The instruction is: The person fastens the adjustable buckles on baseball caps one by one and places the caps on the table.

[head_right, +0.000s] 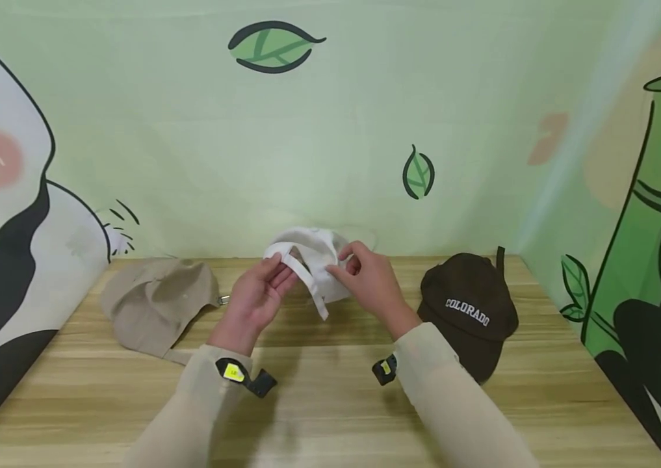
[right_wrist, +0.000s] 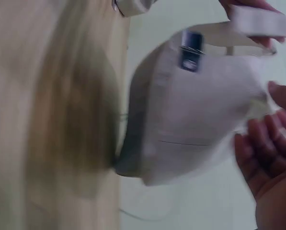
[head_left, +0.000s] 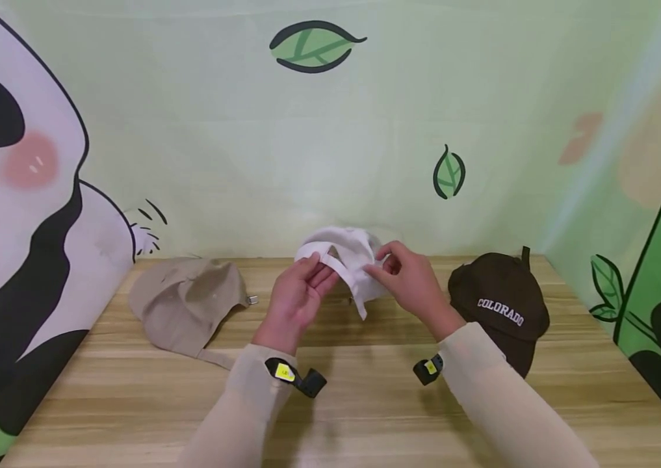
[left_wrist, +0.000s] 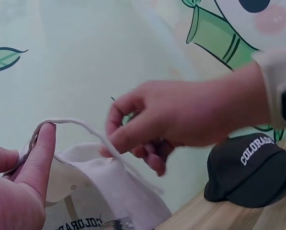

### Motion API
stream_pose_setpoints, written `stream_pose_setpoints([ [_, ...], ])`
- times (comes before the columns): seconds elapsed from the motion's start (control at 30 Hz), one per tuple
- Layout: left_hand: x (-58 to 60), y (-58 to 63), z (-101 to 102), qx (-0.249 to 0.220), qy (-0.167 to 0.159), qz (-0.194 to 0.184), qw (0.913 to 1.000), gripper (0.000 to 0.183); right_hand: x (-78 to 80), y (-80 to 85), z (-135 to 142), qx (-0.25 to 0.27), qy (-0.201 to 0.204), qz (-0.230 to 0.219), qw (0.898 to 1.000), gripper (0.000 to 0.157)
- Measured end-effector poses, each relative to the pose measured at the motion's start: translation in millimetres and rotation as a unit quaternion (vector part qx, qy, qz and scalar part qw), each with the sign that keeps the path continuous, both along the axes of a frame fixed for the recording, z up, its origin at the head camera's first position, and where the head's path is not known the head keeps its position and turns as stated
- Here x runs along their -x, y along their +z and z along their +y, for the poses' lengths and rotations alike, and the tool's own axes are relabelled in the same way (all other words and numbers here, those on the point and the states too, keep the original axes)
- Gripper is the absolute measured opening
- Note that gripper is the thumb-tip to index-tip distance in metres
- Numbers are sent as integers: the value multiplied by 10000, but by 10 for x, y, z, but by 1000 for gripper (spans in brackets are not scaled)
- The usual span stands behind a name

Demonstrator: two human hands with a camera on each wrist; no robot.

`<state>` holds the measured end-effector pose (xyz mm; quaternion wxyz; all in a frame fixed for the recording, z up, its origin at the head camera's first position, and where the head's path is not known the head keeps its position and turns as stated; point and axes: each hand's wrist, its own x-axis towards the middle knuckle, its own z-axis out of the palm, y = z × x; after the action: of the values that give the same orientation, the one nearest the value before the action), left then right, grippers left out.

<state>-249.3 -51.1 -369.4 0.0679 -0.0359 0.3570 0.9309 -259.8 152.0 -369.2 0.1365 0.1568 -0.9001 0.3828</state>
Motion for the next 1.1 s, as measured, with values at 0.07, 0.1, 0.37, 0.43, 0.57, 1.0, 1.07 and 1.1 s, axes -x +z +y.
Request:
stream_pose_setpoints([
  [0.07, -3, 30, 8, -69, -10, -35, 10000, 10, -48, -101, 0, 241, 50, 221, 9995, 23],
  [0.1, -5, 44, 11, -95, -20, -57, 9999, 10, -76, -149, -4, 348, 109, 323, 9988, 21],
  [0.37, -7, 143, 41, -418, 106, -138, 9990, 11, -239, -478, -186, 423, 286, 1241, 9910, 17],
  [0.43, -8, 162, 52, -492, 164, -170, 9985, 11, -252, -549, -256, 426, 250, 1461, 9880, 20],
  [0.57, -21, 200, 87, -613, 252, -239, 9975, 10, -275, -636, -402, 757, -95, 1612, 9840, 24],
  [1.0, -56, 230, 147, -668, 261, -110, 9974, 9, -270, -655, -526, 1168, -999, 2329, 9603, 18],
  [1.07, -55, 234, 139, -644, 264, -102, 9975, 9, -266, -636, -505, 1080, -1069, 2460, 9573, 19],
  [1.1, -55, 236, 134, -632, 265, -101, 9976, 9, -261, -627, -494, 1059, -1088, 2494, 9564, 20],
])
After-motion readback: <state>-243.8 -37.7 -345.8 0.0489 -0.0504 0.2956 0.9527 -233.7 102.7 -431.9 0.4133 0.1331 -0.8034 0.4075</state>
